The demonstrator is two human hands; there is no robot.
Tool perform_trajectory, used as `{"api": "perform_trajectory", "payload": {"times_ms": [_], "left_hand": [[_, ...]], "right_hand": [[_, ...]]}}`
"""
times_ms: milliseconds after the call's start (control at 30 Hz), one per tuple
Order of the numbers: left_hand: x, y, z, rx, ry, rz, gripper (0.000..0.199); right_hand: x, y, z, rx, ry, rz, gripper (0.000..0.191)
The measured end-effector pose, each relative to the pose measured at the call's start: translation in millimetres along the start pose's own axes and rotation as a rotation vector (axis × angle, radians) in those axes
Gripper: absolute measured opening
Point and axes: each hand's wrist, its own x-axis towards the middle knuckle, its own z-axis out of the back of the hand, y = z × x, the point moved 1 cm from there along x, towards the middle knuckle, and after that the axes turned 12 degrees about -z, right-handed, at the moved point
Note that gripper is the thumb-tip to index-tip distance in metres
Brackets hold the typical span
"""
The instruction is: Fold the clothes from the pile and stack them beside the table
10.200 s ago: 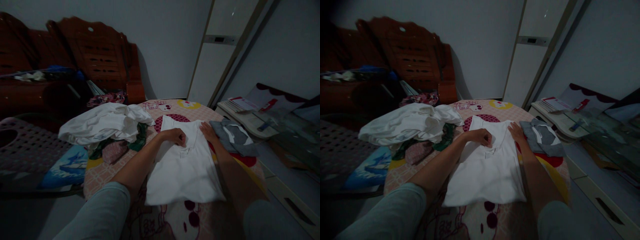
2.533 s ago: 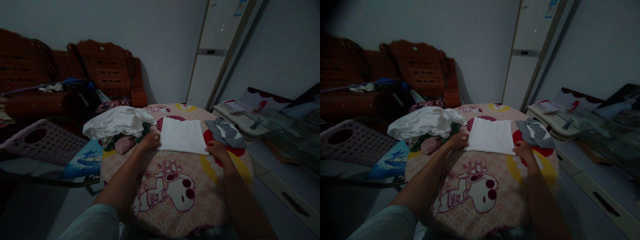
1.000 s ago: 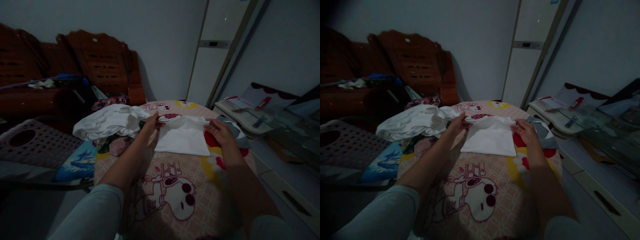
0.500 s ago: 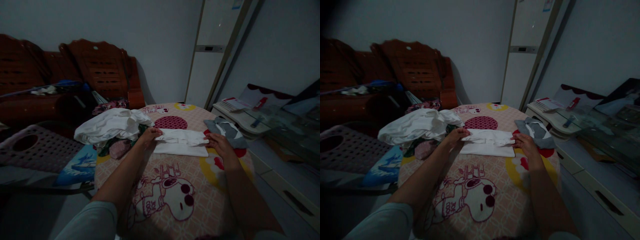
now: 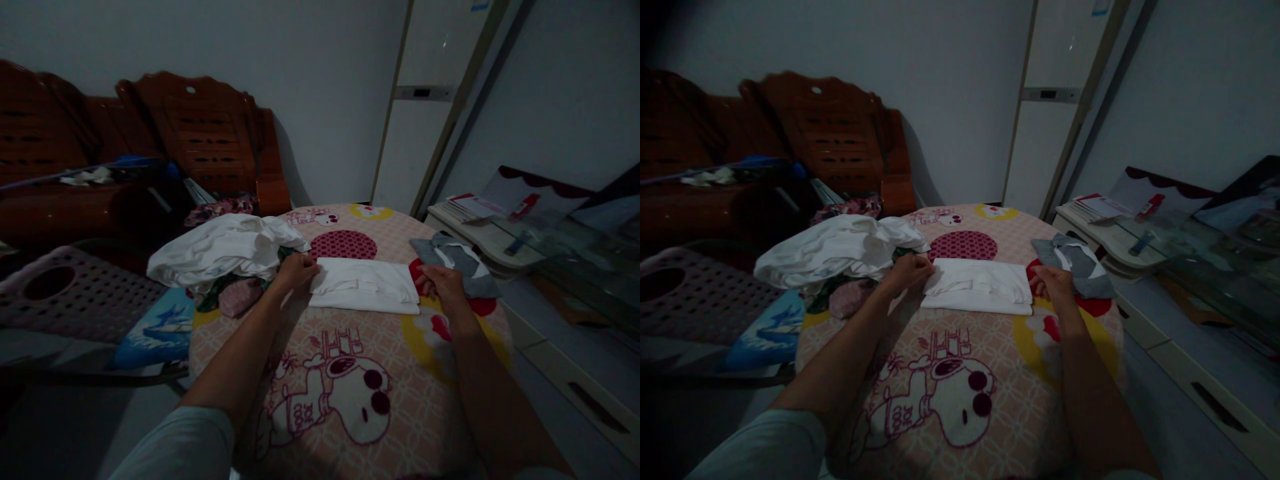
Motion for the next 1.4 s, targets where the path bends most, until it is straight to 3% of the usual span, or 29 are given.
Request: {"api": "perform_trajectory", "payload": {"times_ms": [67,133,300,400,500,667,1400], "left_hand": [[5,-6,-6.0,0.14,-0.113,-0.119,0.017],[10,-13,-19.8,0.192,-0.108,-0.242,0.023],[10,-17,-62.2,0.335,0.162,-0.458,0.056],[5,-13,-74.7,0.497,0.357,-0.452,0.064],[2,-11,-75.9,0.577,0.419,-0.43,0.066],[1,-14,-73.8,0.599,0.413,-0.442,0.066],[1,-13,-76.6,0.633,0.418,-0.453,0.063]], "right_hand": [[4,7,-11,-0.006,-0.103,0.184,0.031],[6,13,-27,-0.122,-0.098,0.332,0.034],[2,4,-71,-0.708,0.083,0.562,0.054],[1,-16,-84,-1.046,0.145,0.553,0.06],[3,-30,-87,-1.214,0.167,0.537,0.062],[2,-32,-84,-1.19,0.122,0.57,0.064],[-4,-29,-87,-1.27,0.156,0.552,0.06]]}}
